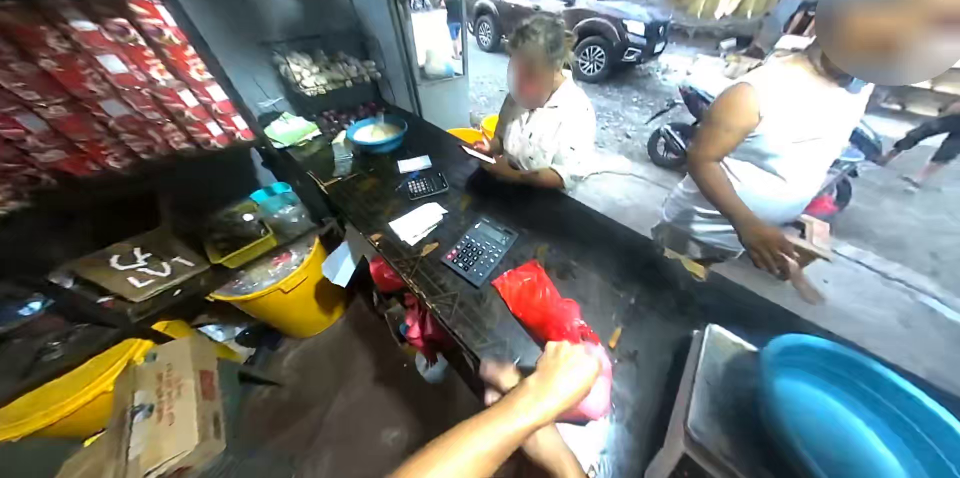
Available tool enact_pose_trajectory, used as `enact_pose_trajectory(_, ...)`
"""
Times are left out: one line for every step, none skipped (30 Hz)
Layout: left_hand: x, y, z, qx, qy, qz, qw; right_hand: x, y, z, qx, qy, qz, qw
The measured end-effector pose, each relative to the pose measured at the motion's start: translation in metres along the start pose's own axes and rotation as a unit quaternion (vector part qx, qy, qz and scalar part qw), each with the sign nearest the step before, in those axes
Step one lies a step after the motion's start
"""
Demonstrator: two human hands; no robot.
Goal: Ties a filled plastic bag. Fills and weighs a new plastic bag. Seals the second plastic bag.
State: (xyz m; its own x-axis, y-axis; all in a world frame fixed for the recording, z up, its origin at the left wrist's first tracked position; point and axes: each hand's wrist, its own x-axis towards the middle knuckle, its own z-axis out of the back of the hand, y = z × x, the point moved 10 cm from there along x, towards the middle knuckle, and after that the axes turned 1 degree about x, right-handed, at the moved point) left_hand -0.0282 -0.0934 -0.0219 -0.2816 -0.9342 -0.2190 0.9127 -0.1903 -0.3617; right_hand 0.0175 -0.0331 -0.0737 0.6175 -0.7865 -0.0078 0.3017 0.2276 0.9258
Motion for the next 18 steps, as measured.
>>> enact_pose_trajectory(0.004,0.006,-0.004,-0.006,-0.010,-0.028,1.000,-0.023,-0.011,0.004,0.016,0.021,-0.012,1.000)
enact_pose_trajectory(0.006,0.013,-0.007,-0.002,-0.030,-0.064,0.997,-0.041,-0.020,0.022,0.048,-0.024,-0.018,0.998)
enact_pose_trajectory(0.007,0.017,-0.008,-0.003,-0.056,-0.103,0.993,-0.053,-0.028,0.052,0.096,-0.089,-0.058,0.990)
enact_pose_trajectory(0.007,0.019,-0.008,-0.011,-0.077,-0.142,0.987,-0.059,-0.036,0.087,0.130,-0.174,-0.090,0.972)
enact_pose_trajectory(0.005,0.019,-0.008,-0.011,-0.098,-0.182,0.978,-0.057,-0.044,0.118,0.149,-0.239,-0.108,0.953)
enact_pose_trajectory(0.003,0.017,-0.009,-0.011,-0.117,-0.221,0.968,-0.047,-0.053,0.140,0.166,-0.267,-0.121,0.942)
enact_pose_trajectory(0.001,0.013,-0.010,-0.007,-0.134,-0.256,0.957,-0.034,-0.061,0.153,0.181,-0.259,-0.133,0.939)
enact_pose_trajectory(0.000,0.010,-0.011,-0.005,-0.150,-0.285,0.947,-0.019,-0.068,0.157,0.198,-0.224,-0.145,0.943)
enact_pose_trajectory(-0.001,0.007,-0.012,0.000,-0.168,-0.306,0.937,-0.006,-0.073,0.156,0.217,-0.186,-0.156,0.946)
enact_pose_trajectory(-0.001,0.005,-0.014,-0.002,-0.177,-0.314,0.933,0.003,-0.078,0.155,0.232,-0.155,-0.165,0.946)
enact_pose_trajectory(0.000,0.006,-0.017,-0.017,-0.178,-0.305,0.935,0.008,-0.083,0.154,0.248,-0.144,-0.172,0.942)
enact_pose_trajectory(0.003,0.011,-0.020,-0.053,-0.175,-0.279,0.943,0.009,-0.086,0.153,0.272,-0.140,-0.174,0.936)
enact_pose_trajectory(0.005,0.019,-0.021,-0.123,-0.175,-0.241,0.947,0.006,-0.089,0.153,0.298,-0.155,-0.175,0.925)
enact_pose_trajectory(0.006,0.030,-0.022,-0.227,-0.186,-0.196,0.936,0.000,-0.091,0.152,0.326,-0.177,-0.167,0.913)
enact_pose_trajectory(0.006,0.042,-0.024,-0.352,-0.214,-0.151,0.898,-0.007,-0.093,0.151,0.347,-0.199,-0.158,0.903)
enact_pose_trajectory(0.006,0.054,-0.030,-0.463,-0.249,-0.103,0.844,-0.015,-0.095,0.148,0.354,-0.218,-0.152,0.897)
enact_pose_trajectory(0.005,0.063,-0.037,-0.540,-0.284,-0.057,0.790,-0.023,-0.094,0.143,0.352,-0.234,-0.150,0.894)
enact_pose_trajectory(0.004,0.068,-0.044,-0.586,-0.310,-0.018,0.749,-0.030,-0.091,0.137,0.348,-0.246,-0.147,0.893)
